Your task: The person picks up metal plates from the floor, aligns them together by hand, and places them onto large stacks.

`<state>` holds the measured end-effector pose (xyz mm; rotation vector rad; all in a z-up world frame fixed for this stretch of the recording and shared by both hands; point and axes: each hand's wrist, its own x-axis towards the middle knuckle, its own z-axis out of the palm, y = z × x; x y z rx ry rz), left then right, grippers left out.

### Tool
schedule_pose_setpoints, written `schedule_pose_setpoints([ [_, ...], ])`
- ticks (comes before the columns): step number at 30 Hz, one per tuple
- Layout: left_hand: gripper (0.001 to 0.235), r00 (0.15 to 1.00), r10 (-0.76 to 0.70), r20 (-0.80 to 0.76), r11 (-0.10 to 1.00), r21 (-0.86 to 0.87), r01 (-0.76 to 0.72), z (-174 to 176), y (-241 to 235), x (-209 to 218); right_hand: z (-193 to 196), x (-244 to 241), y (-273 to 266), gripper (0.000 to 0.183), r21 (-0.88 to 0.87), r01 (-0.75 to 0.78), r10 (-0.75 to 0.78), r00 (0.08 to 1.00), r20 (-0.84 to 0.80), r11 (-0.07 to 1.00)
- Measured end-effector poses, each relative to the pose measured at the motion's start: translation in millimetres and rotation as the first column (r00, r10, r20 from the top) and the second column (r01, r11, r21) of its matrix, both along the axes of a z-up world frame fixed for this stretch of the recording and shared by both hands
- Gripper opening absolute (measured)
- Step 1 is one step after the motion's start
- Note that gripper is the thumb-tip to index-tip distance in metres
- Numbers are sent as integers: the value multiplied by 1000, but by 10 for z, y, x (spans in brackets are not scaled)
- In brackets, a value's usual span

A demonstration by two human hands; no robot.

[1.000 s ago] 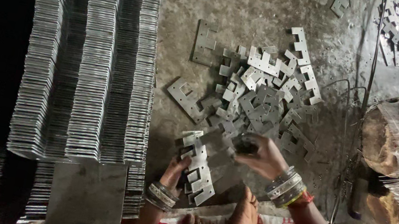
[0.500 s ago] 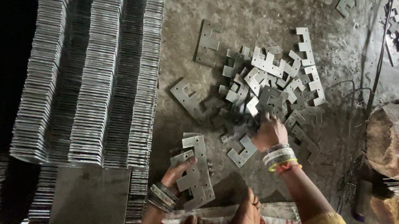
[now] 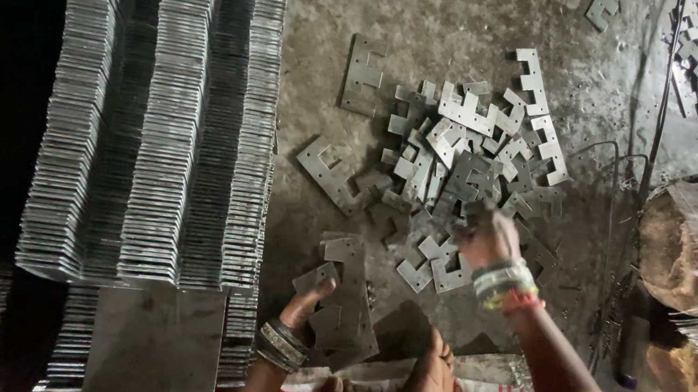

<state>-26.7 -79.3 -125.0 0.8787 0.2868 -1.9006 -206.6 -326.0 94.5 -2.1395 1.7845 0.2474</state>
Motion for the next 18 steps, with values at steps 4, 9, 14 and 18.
schedule_pose_setpoints([
  [4, 87, 993, -49, 105, 998, 49, 44, -237, 22, -44, -368, -94, -446, 61, -276, -32, -9, 989, -147, 961],
  [9, 89, 989, -15, 146, 999, 33, 11, -275, 31, -75, -682, -258, -723, 56, -122, 322, -295, 935, 196, 939],
  [14, 74, 997, -70, -13, 995, 74, 71, -58, -57, 22, -422, -113, -441, 32, 214, 152, -260, 450, 854, 965],
  [18, 63, 977, 96, -191, 978, -163, -128, -207, 59, -67, 191, 326, 396, 20, -38, -112, 118, 956, 267, 993],
])
